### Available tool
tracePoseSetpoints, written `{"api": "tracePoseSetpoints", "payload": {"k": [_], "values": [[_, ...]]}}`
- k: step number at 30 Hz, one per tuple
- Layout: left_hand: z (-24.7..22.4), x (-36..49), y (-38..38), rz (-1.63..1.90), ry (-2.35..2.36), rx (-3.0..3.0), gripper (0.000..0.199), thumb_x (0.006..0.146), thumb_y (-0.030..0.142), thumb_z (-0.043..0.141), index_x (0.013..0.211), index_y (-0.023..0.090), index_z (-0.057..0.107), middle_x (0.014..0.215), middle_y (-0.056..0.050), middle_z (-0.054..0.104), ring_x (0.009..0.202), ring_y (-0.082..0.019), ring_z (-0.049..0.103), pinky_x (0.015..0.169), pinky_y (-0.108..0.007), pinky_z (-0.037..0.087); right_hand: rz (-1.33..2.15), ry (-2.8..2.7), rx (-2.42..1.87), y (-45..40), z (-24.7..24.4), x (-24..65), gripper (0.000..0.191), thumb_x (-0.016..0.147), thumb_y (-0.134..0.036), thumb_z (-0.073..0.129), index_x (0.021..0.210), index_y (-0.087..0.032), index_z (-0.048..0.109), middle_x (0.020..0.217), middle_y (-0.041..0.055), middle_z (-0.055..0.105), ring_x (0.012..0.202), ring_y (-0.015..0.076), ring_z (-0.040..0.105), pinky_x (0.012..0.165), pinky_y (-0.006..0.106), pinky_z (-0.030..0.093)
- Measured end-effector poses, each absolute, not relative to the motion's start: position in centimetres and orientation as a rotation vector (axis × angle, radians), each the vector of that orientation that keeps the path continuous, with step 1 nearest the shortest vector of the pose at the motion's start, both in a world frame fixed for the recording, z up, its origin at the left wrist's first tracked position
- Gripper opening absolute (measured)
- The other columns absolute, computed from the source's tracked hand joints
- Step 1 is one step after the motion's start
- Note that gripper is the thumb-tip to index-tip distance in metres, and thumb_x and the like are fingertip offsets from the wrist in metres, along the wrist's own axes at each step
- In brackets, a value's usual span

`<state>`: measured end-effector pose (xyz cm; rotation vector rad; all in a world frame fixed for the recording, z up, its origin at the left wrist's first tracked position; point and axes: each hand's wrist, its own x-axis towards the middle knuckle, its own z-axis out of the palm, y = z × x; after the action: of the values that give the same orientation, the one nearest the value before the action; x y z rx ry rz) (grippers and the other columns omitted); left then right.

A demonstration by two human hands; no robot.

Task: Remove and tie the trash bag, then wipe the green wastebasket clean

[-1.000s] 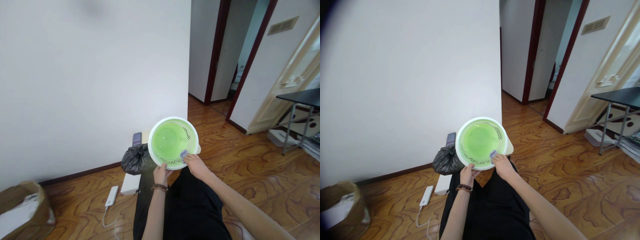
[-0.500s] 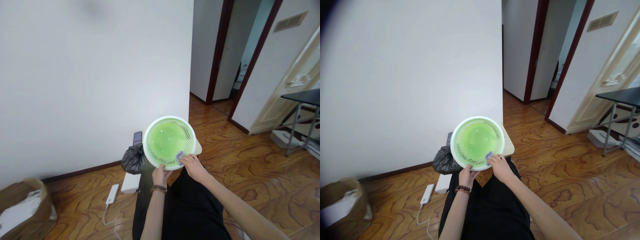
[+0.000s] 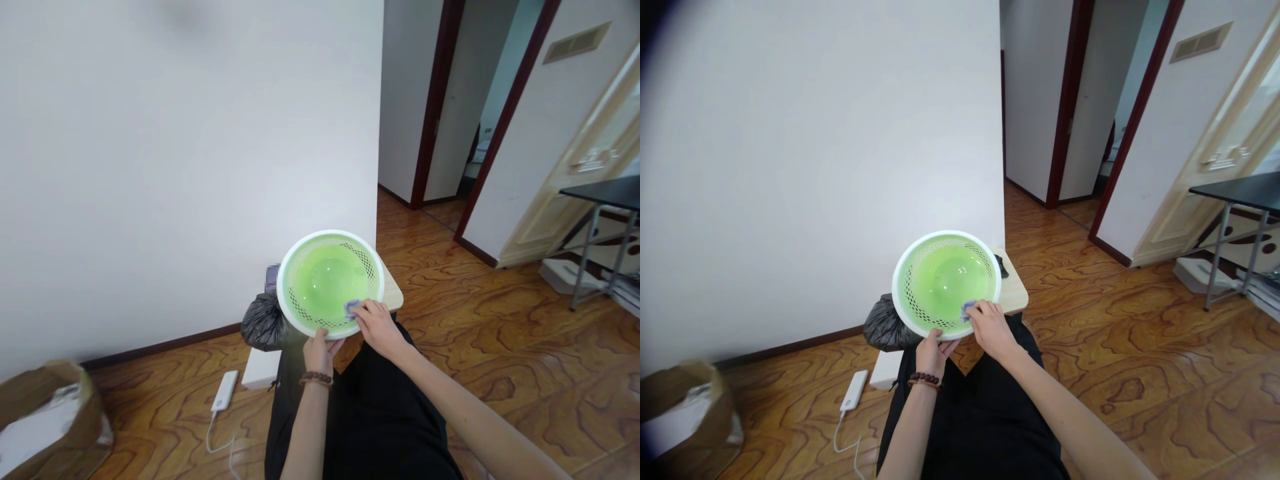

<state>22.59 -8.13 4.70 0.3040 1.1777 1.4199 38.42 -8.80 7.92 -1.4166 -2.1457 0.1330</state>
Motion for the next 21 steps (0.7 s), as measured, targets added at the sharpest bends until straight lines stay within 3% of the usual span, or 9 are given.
{"api": "tracePoseSetpoints", "payload": {"k": [4,7,14,18,21], "values": [[4.6,22.8,-8.5,1.385,1.206,0.31,0.019,0.069,0.01,0.057,0.088,0.007,0.054,0.084,-0.014,0.066,0.072,-0.023,0.067,0.071,-0.044,0.055,0.222,-2.376,-1.386,-8.0,8.6,38.8,0.021,0.086,-0.025,0.046,0.103,-0.019,0.058,0.098,0.0067,0.058,0.094,0.0199,0.047,0.084,0.033,0.03],[4.5,23.1,-8.6,1.361,1.212,0.323,0.019,0.069,0.01,0.057,0.088,0.008,0.055,0.084,-0.014,0.066,0.07,-0.023,0.067,0.07,-0.045,0.055,0.218,-2.497,-1.412,-7.9,8.5,38.9,0.031,0.082,-0.03,0.05,0.109,-0.017,0.056,0.099,0.0091,0.058,0.094,0.0231,0.046,0.084,0.037,0.028],[4.4,23.4,-8.5,1.346,1.221,0.319,0.022,0.069,0.009,0.056,0.091,0.007,0.054,0.083,-0.015,0.067,0.071,-0.025,0.067,0.069,-0.046,0.055,0.15,-2.621,-1.456,-7.7,8.6,39.7,0.037,0.071,-0.037,0.057,0.102,-0.019,0.063,0.096,0.012,0.058,0.094,0.028,0.045,0.088,0.044,0.024],[4.4,23.3,-8.5,1.346,1.225,0.321,0.022,0.069,0.009,0.056,0.091,0.007,0.054,0.085,-0.016,0.066,0.072,-0.024,0.067,0.07,-0.045,0.055,0.198,-2.599,-1.406,-7.3,8.8,39.9,0.021,0.078,-0.026,0.05,0.092,-0.018,0.064,0.089,0.01,0.059,0.092,0.0241,0.048,0.085,0.038,0.029],[4.4,23.2,-8.5,1.35,1.215,0.32,0.022,0.07,0.009,0.057,0.092,0.007,0.054,0.087,-0.015,0.066,0.074,-0.023,0.067,0.071,-0.044,0.055,0.364,-2.425,-1.331,-7.0,8.7,39.8,0.021,0.086,-0.022,0.041,0.088,-0.016,0.061,0.087,0.0075,0.058,0.083,0.0173,0.051,0.076,0.029,0.034]]}}
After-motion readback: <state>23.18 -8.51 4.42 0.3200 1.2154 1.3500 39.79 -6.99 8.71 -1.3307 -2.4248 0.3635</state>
